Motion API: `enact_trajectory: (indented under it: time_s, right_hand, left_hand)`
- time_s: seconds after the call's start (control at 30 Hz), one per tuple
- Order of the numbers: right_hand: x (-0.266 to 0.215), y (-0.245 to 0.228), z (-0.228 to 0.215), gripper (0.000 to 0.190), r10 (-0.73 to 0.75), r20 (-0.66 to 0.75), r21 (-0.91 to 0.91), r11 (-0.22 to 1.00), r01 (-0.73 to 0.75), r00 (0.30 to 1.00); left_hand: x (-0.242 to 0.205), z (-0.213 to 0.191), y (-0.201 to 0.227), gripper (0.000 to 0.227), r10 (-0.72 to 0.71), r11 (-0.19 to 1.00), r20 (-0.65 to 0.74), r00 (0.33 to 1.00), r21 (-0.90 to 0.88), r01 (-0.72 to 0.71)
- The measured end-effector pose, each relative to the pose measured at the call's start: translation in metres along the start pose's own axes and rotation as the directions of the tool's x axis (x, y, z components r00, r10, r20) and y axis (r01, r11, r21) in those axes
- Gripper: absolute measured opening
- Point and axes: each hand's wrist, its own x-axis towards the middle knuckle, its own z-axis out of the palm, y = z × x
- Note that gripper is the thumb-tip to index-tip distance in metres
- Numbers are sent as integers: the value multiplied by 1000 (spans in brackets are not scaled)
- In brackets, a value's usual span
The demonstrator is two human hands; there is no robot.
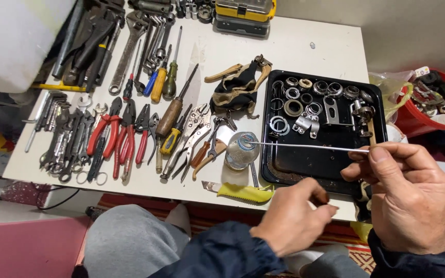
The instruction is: The person sits at a workbench and cleans small metal parts using a wire brush and a liquid from a plastic bottle. They repeatedly dip the brush into the bottle, scrub the parts, and wipe them with a cloth.
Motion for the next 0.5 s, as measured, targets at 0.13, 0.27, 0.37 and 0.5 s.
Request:
enact_trajectory:
  time_s: [0.13,0.27,0.37,0.5]
  right_hand:
    - [1,1,-1,13,-1,12,64,998,0,1000]
    - [0,-3,1,12,15,5,85,996,-15,1000]
    - [-2,0,-2,12,17,2,114,993,-18,1000]
    - [2,7,-16,12,-7,-23,173,985,11,1000]
  left_hand:
    - [-25,-39,-2,22,50,978,-1,999,-201,-49]
    - [-37,-84,5,23,34,976,-133,990,-208,-62]
    - [-33,-114,2,20,144,949,-232,962,-243,-201]
    - [-20,-134,-6,23,320,908,-380,868,-139,-396]
